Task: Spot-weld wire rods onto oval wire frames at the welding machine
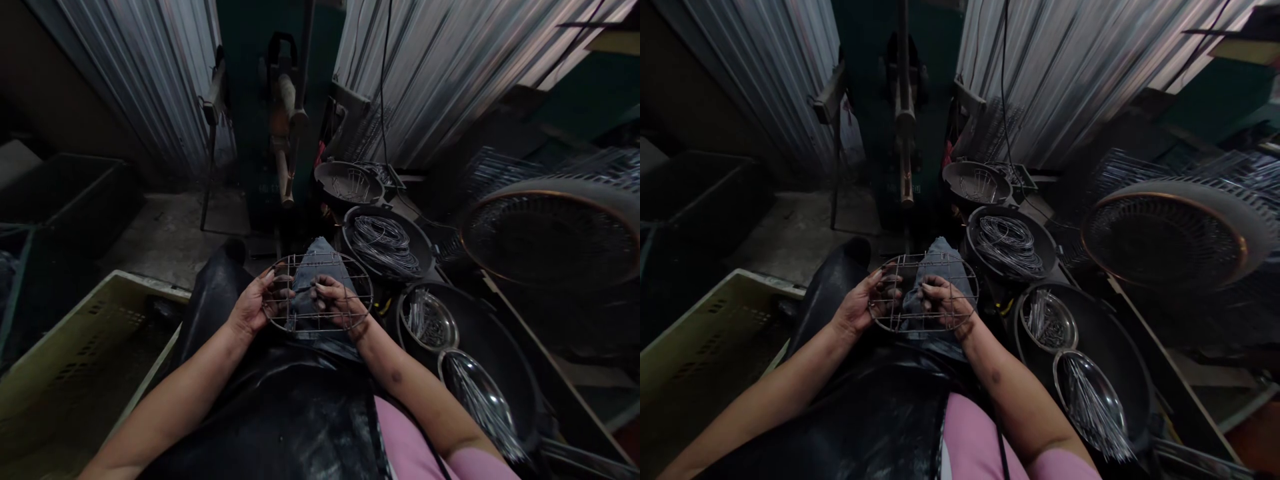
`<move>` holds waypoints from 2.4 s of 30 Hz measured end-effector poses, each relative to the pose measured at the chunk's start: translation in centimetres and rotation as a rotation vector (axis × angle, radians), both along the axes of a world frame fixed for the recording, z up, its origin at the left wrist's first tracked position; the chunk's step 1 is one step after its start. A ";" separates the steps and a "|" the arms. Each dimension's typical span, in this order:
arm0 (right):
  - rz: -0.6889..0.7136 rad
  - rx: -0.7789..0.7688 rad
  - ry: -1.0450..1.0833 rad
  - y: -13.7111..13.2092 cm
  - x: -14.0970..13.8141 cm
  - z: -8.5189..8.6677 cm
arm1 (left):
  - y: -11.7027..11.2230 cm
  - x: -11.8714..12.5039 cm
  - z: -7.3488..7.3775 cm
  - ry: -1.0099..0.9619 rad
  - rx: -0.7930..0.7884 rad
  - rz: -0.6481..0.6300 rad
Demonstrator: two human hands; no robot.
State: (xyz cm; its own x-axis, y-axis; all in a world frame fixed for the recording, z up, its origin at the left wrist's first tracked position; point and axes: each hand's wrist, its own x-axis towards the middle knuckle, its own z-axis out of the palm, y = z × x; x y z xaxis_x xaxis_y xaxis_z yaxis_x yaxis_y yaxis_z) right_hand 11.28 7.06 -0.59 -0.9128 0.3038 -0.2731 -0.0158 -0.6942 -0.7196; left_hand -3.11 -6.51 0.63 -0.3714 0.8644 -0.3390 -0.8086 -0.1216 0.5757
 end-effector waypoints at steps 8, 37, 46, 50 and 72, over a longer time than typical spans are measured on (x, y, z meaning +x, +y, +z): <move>-0.004 -0.004 -0.003 -0.4 -0.2 0.1 | 0.1 -0.1 -0.3 -0.013 0.015 -0.009; 0.004 -0.069 0.047 -1.1 0.0 -1.0 | 0.0 0.0 -0.5 -0.007 0.008 -0.009; -0.007 -0.069 0.045 -1.1 0.1 -1.2 | -0.1 -0.1 -0.8 0.013 0.023 -0.022; 0.016 -0.088 0.023 -1.0 0.2 -1.6 | -0.2 -0.2 -0.7 0.010 0.035 -0.020; -0.103 -0.114 -0.039 -0.3 0.3 -1.6 | -0.2 -0.5 -0.9 -0.012 -0.027 0.032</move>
